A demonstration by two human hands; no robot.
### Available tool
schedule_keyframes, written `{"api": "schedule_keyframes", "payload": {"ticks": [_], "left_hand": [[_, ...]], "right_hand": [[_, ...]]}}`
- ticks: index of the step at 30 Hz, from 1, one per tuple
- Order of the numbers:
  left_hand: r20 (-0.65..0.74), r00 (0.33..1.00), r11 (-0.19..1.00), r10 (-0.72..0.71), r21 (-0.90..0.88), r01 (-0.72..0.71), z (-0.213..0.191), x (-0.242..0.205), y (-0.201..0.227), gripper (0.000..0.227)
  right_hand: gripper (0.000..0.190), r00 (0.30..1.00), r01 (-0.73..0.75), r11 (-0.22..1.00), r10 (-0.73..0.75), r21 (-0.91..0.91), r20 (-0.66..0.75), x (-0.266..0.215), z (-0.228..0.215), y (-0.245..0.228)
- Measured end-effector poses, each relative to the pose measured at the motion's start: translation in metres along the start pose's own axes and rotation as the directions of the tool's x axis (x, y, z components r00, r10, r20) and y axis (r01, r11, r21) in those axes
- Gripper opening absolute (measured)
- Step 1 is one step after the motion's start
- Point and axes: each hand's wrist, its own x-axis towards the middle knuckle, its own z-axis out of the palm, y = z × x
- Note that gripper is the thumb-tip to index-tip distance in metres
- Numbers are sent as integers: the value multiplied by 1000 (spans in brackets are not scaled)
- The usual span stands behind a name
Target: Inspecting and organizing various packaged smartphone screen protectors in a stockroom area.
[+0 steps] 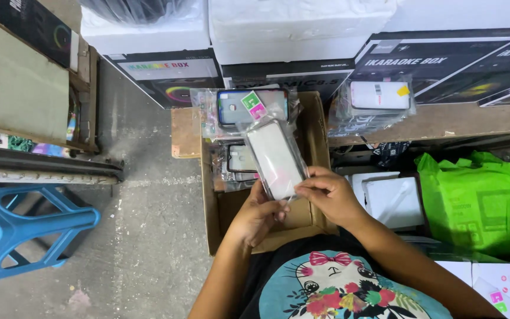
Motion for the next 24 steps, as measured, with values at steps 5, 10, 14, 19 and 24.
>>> {"api": "schedule_keyframes", "payload": {"ticks": [5, 10, 14, 19, 24], "left_hand": [[-115, 993, 988, -32, -155, 14, 5, 5, -6, 68], [-337, 939, 887, -62, -450, -103, 41, -5, -5, 63], [-263, 933, 936, 245, -186, -298, 15, 7, -40, 42], [-248, 915, 948, 317, 115, -298, 11, 9, -41, 11], [-363, 857, 904, 367, 355, -237, 19, 6, -37, 18]], "right_hand": [[12, 994, -81, 996, 82, 24, -72, -2, 4, 12], [11, 988, -89, 994, 96, 65, -122, -1, 6, 21], [11, 975, -169, 978, 184, 123, -123, 2, 8, 22], [11, 981, -109, 971, 140, 213, -136, 2, 5, 24], [11, 974, -157, 943, 197, 293, -112, -4, 6, 36]]}}
